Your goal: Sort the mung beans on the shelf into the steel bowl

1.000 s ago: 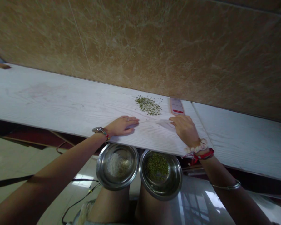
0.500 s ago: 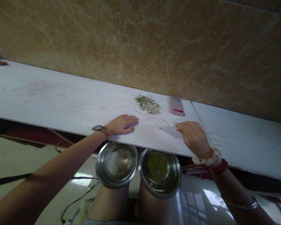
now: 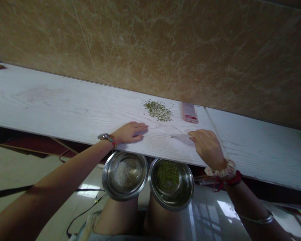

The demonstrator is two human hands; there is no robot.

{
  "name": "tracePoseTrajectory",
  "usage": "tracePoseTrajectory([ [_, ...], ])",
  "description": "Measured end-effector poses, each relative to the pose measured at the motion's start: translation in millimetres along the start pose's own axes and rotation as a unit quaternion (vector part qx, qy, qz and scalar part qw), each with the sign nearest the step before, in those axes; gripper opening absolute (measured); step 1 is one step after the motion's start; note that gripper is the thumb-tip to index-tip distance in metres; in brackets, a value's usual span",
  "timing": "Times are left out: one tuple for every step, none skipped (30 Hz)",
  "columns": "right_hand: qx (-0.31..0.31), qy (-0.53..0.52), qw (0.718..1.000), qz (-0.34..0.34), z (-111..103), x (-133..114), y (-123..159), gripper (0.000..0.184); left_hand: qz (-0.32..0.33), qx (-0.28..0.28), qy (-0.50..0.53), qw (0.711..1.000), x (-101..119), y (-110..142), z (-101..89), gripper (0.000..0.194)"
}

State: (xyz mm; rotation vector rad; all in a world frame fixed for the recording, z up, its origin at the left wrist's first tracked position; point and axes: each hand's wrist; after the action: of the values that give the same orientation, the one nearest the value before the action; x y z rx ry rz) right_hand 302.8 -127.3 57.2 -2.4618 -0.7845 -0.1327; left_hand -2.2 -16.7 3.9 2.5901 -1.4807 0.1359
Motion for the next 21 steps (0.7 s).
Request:
tracePoseTrajectory([
  [-0.003,0.003,1.0,-0.001,0,0,0,0.013,0.0,0.0,0.0,1.0,0,0,-0.1,0.04],
  [-0.006,0.004,1.0,-0.003,0,0,1,0.014,0.002,0.0,0.001,1.0,0,0,-0.2,0.04],
  [-0.011,0.003,1.0,-0.005,0,0,2,0.015,0.003,0.001,0.001,1.0,1,0,-0.3,0.04],
  [-0.015,0.0,1.0,-0.007,0,-1,3,0.015,0.004,0.001,0.001,1.0,1,1,-0.3,0.039],
  [-0.018,-0.004,1.0,-0.008,0,-1,4,0.015,0.004,0.002,0.002,1.0,1,1,-0.2,0.039],
  [-0.021,-0.009,1.0,-0.008,0,-1,6,0.016,0.005,0.002,0.003,1.0,1,1,-0.1,0.038],
  [-0.021,-0.014,1.0,-0.005,-1,-2,7,0.016,0.005,0.002,0.003,1.0,0,1,0.0,0.038],
  [-0.02,-0.019,1.0,0.0,-2,-1,8,0.016,0.004,0.002,0.004,1.0,0,0,0.2,0.038],
  [-0.018,-0.021,1.0,0.007,-2,-1,9,0.016,0.004,0.002,0.004,1.0,0,0,0.4,0.038],
  [-0.015,-0.021,1.0,0.015,-2,-1,9,0.015,0.004,0.002,0.004,1.0,0,0,0.5,0.039],
  [-0.012,-0.019,1.0,0.022,-3,-1,9,0.015,0.004,0.002,0.003,1.0,-1,0,0.7,0.039],
  [-0.01,-0.016,1.0,0.025,-3,-1,10,0.015,0.004,0.002,0.002,1.0,-1,-1,0.8,0.039],
  [-0.011,-0.013,1.0,0.026,-3,-1,10,0.014,0.004,0.001,0.0,1.0,-1,-1,0.9,0.039],
  [-0.013,-0.011,1.0,0.025,-3,-2,10,0.014,0.004,0.001,-0.001,1.0,-1,-1,1.0,0.04],
  [-0.016,-0.01,1.0,0.022,-3,-4,10,0.014,0.003,0.0,-0.002,1.0,-1,-1,1.1,0.04],
  [-0.02,-0.011,1.0,0.019,-4,-6,11,0.014,0.003,0.0,-0.003,1.0,-1,-1,1.3,0.04],
  [-0.023,-0.012,1.0,0.017,-6,-8,13,0.014,0.002,-0.001,-0.003,1.0,-1,-1,1.5,0.04],
  [-0.025,-0.013,0.999,0.015,-8,-11,14,0.014,0.002,-0.001,-0.002,1.0,-1,-1,1.8,0.04],
  [-0.027,-0.015,0.999,0.012,-10,-14,16,0.014,0.002,-0.001,-0.001,1.0,-2,0,2.1,0.04],
  [-0.027,-0.018,0.999,0.008,-13,-18,17,0.014,0.002,0.0,0.0,1.0,-2,0,2.5,0.04],
  [-0.028,-0.023,0.999,0.003,-17,-22,19,0.014,0.002,0.002,0.001,1.0,-2,0,3.0,0.04],
])
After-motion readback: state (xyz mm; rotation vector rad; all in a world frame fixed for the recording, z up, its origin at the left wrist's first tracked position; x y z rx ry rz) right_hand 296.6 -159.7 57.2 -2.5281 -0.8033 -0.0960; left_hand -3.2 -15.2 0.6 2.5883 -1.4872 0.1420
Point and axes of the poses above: each hand's wrist, its own y-axis away from the middle knuckle, its own z-axis out of the palm, x = y × z, and after that the axes turned 13 degrees about -x, right-handed
